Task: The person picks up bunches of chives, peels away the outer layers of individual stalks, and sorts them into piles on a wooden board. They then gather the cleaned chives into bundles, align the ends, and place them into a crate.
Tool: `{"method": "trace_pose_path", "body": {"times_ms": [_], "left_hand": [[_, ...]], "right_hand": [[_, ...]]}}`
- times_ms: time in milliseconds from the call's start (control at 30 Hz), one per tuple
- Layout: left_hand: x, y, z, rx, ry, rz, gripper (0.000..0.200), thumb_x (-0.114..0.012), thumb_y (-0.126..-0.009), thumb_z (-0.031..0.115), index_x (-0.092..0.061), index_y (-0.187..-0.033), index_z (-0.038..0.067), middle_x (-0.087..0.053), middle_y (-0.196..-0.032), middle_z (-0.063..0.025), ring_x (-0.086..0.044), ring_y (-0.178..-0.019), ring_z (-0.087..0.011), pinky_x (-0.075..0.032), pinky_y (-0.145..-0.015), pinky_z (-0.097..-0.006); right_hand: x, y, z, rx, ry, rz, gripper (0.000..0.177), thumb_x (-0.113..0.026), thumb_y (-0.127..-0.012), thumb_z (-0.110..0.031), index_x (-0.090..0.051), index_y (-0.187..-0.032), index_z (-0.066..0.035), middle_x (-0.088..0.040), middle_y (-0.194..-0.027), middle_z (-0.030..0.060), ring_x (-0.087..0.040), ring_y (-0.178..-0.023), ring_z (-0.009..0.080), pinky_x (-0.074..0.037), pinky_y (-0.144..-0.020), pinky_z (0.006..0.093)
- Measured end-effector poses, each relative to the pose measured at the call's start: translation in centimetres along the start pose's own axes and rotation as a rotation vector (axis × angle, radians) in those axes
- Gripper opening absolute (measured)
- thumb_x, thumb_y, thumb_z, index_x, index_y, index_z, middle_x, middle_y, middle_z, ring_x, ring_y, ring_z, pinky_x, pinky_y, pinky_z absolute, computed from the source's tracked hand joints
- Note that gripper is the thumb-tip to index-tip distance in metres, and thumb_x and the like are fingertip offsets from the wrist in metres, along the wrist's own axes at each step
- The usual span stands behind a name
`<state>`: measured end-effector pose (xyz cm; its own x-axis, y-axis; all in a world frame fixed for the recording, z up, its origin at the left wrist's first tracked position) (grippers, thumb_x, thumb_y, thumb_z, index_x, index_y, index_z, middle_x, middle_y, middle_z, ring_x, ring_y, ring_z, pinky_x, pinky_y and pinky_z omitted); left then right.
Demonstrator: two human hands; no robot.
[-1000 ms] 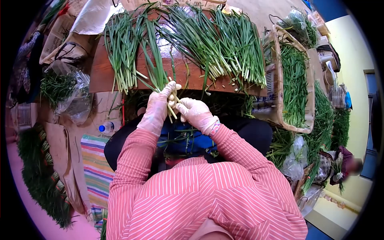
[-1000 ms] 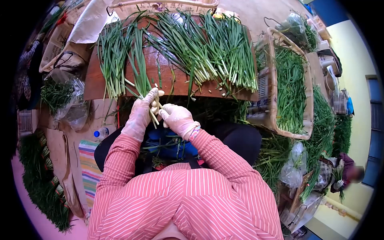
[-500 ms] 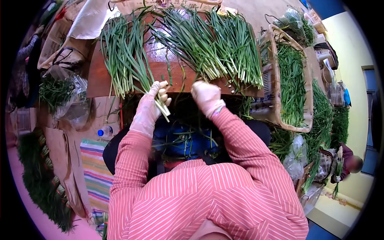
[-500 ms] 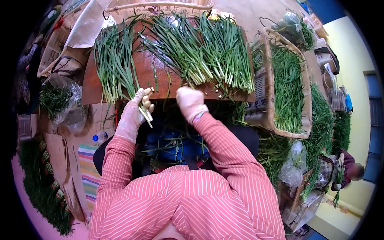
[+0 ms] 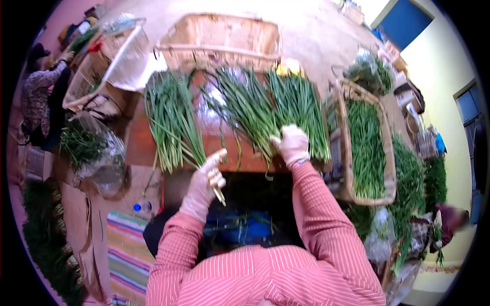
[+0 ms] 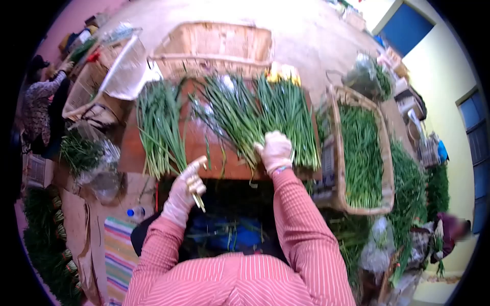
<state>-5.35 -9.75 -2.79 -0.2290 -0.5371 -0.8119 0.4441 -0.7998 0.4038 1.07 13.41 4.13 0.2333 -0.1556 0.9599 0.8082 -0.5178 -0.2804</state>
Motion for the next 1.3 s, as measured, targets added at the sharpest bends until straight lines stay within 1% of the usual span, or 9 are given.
{"method": "trace_pose_path", "body": {"times_ms": [100, 300, 500, 767, 867, 1033, 1167, 1267, 1300], "left_hand": [[0.8, -0.3, -0.2, -0.004, 0.005, -0.012, 0.042, -0.04, -0.097, 0.015, -0.038, -0.136, 0.003, -0.019, -0.052, 0.0103, -0.025, -0.04, -0.004, -0.03, -0.045, -0.0217], [0.5, 0.1, 0.3, -0.024, 0.031, 0.036, 0.041, -0.038, -0.098, 0.018, -0.038, -0.138, 0.007, -0.02, -0.053, 0.0095, -0.026, -0.041, -0.0054, -0.031, -0.047, -0.0221], [-0.1, 0.1, 1.2, -0.086, 0.05, -0.005, 0.041, -0.04, -0.099, 0.022, -0.038, -0.138, 0.008, -0.02, -0.053, 0.0093, -0.025, -0.04, -0.0056, -0.029, -0.047, -0.0225], [1.0, 0.4, 1.5, -0.109, 0.022, 0.042, 0.033, -0.048, -0.097, 0.025, -0.053, -0.125, 0.01, -0.022, -0.055, 0.0103, -0.025, -0.042, -0.0047, -0.028, -0.047, -0.022], [0.6, 0.7, 1.7, -0.099, 0.011, 0.102, 0.035, -0.046, -0.097, 0.023, -0.049, -0.129, 0.008, -0.02, -0.054, 0.01, -0.024, -0.042, -0.0047, -0.027, -0.046, -0.022], [1.1, 0.8, 1.8, -0.109, -0.006, 0.153, 0.038, -0.046, -0.097, 0.021, -0.046, -0.132, 0.006, -0.019, -0.055, 0.0099, -0.023, -0.041, -0.0042, -0.026, -0.044, -0.0215], [0.7, 1.1, 3.1, -0.173, -0.053, 0.115, 0.039, -0.045, -0.097, 0.024, -0.045, -0.132, 0.006, -0.02, -0.054, 0.0101, -0.024, -0.04, -0.0038, -0.026, -0.043, -0.0211], [1.0, 1.1, 4.0, -0.194, -0.019, 0.093, 0.04, -0.044, -0.098, 0.025, -0.043, -0.133, 0.006, -0.022, -0.052, 0.0101, -0.024, -0.039, -0.0037, -0.026, -0.042, -0.021], [1.1, 1.1, 4.2, -0.194, -0.019, 0.093, 0.04, -0.044, -0.098, 0.025, -0.043, -0.133, 0.006, -0.022, -0.052, 0.0101, -0.024, -0.039, -0.0037, -0.026, -0.042, -0.021]], "right_hand": [[-2.4, -0.7, 0.8, -0.026, -0.098, -0.032, 0.023, -0.066, -0.074, -0.031, -0.064, -0.071, -0.008, -0.059, -0.074, 0.0109, -0.059, -0.074, 0.0281, -0.048, -0.068, 0.0382], [10.4, 0.2, -1.4, -0.063, -0.484, 0.466, 0.018, -0.062, -0.081, -0.024, -0.063, -0.074, -0.008, -0.057, -0.07, 0.0092, -0.057, -0.065, 0.0274, -0.047, -0.061, 0.0353], [5.6, 2.6, -8.1, 0.228, -0.614, 0.115, 0.012, -0.07, -0.076, -0.017, -0.066, -0.082, -0.006, -0.059, -0.074, 0.0083, -0.059, -0.07, 0.0251, -0.047, -0.064, 0.0329], [1.6, 4.9, -5.8, -0.035, -0.789, -0.007, 0.022, -0.069, -0.079, -0.025, -0.068, -0.088, -0.005, -0.064, -0.081, 0.0096, -0.061, -0.076, 0.0245, -0.047, -0.069, 0.0336], [1.2, 5.7, -5.1, -0.379, -1.267, -0.165, 0.024, -0.07, -0.084, -0.022, -0.068, -0.093, 0.0, -0.063, -0.073, -0.0006, -0.05, -0.06, 0.0044, -0.041, -0.056, 0.0206], [2.5, 6.6, -4.8, -0.422, -1.51, -0.128, 0.017, -0.065, -0.087, -0.013, -0.068, -0.099, -0.002, -0.062, -0.077, -0.0047, -0.045, -0.06, 0.0005, -0.036, -0.053, 0.0164], [4.3, 8.2, -4.6, -0.324, -1.362, -0.109, 0.018, -0.07, -0.083, -0.017, -0.069, -0.093, -0.002, -0.062, -0.073, -0.0018, -0.049, -0.061, 0.0038, -0.04, -0.055, 0.0193], [6.7, 10.6, -6.8, 0.107, -1.098, 0.083, 0.018, -0.072, -0.079, -0.016, -0.069, -0.094, -0.006, -0.066, -0.078, 0.0074, -0.061, -0.067, 0.0159, -0.049, -0.062, 0.0259], [6.4, 12.1, -8.0, 0.181, -0.981, 0.003, 0.015, -0.071, -0.079, -0.017, -0.07, -0.092, -0.009, -0.066, -0.08, 0.0068, -0.063, -0.069, 0.02, -0.051, -0.064, 0.0287]]}}
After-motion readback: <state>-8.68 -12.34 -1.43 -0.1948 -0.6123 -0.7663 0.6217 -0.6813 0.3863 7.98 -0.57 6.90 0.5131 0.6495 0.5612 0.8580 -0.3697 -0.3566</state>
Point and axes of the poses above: each hand's wrist, its own y-axis away from the middle knuckle, its own x-axis out of the back of the hand, z = x × y, the point moved 10 cm from there along -y, towards the middle knuckle
